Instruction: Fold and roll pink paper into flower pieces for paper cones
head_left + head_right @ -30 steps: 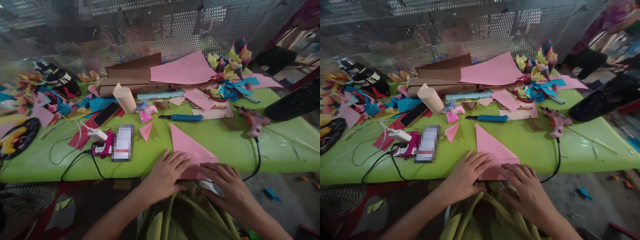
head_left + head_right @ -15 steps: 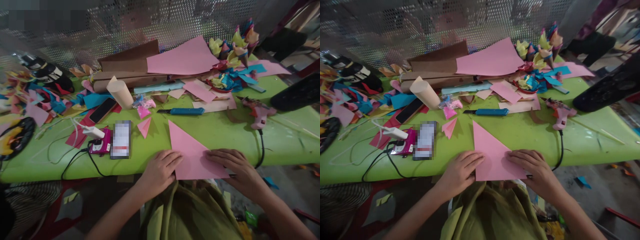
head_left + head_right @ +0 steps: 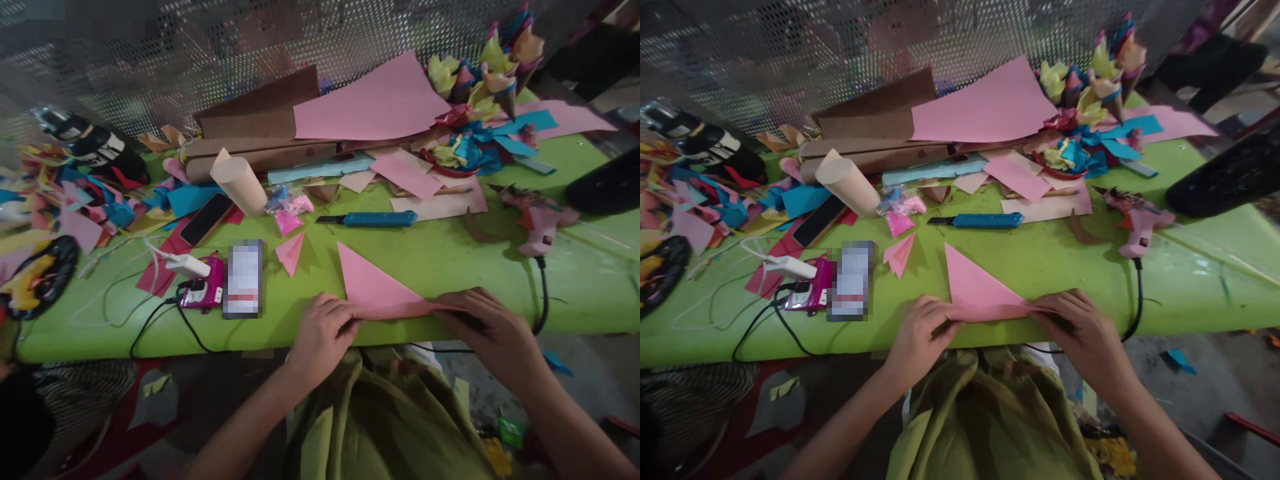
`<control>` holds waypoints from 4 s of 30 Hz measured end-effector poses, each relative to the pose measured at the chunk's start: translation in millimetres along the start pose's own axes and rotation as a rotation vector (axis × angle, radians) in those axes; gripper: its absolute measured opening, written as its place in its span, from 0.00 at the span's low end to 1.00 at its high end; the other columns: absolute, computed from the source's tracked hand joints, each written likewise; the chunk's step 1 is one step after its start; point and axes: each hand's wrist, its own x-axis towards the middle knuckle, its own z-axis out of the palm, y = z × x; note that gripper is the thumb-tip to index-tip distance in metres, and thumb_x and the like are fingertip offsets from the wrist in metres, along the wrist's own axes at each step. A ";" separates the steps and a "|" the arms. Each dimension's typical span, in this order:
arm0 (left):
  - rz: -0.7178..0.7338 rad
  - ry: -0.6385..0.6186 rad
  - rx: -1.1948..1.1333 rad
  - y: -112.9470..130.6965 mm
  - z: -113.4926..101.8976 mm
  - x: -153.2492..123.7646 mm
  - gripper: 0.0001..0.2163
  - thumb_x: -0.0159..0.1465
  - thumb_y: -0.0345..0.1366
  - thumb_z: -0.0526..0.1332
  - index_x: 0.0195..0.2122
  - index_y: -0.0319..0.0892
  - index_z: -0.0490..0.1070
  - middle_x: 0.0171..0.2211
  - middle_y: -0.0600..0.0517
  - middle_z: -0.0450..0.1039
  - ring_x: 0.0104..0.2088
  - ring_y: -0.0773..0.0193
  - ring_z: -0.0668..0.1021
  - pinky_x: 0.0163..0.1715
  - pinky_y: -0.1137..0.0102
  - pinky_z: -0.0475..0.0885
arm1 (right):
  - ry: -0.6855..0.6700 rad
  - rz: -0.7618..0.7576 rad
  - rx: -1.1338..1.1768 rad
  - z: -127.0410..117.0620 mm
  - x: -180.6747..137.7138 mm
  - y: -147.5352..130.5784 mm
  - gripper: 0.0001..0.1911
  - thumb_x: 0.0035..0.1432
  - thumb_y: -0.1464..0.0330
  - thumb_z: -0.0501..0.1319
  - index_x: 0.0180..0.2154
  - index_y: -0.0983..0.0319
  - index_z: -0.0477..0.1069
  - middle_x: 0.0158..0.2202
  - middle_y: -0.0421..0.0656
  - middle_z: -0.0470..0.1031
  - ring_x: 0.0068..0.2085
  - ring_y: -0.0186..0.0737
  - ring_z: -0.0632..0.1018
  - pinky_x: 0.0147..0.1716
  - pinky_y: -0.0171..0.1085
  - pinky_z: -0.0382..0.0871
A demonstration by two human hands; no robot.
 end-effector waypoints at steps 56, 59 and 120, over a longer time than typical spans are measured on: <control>0.316 -0.111 0.727 -10.4 -9.9 -40.0 0.24 0.69 0.43 0.52 0.66 0.45 0.57 0.65 0.55 0.62 0.63 0.62 0.64 0.63 0.60 0.58 | 0.079 -0.317 -0.530 31.7 -41.0 4.0 0.24 0.63 0.68 0.55 0.61 0.56 0.63 0.55 0.42 0.76 0.51 0.42 0.78 0.53 0.44 0.57; 0.241 -0.112 0.597 -3.4 -14.9 -31.4 0.20 0.68 0.40 0.54 0.61 0.46 0.65 0.60 0.53 0.69 0.60 0.59 0.69 0.62 0.58 0.60 | 0.066 -0.357 -0.488 29.3 -34.8 6.2 0.23 0.63 0.68 0.56 0.59 0.57 0.65 0.55 0.42 0.76 0.51 0.42 0.78 0.51 0.42 0.60; 0.131 -0.120 0.267 21.2 -6.8 24.7 0.02 0.65 0.30 0.59 0.36 0.43 0.68 0.36 0.52 0.78 0.38 0.61 0.78 0.46 0.61 0.71 | -0.047 0.009 -0.221 -65.6 -64.6 49.2 0.19 0.63 0.63 0.54 0.55 0.47 0.69 0.44 0.44 0.74 0.37 0.41 0.80 0.32 0.34 0.75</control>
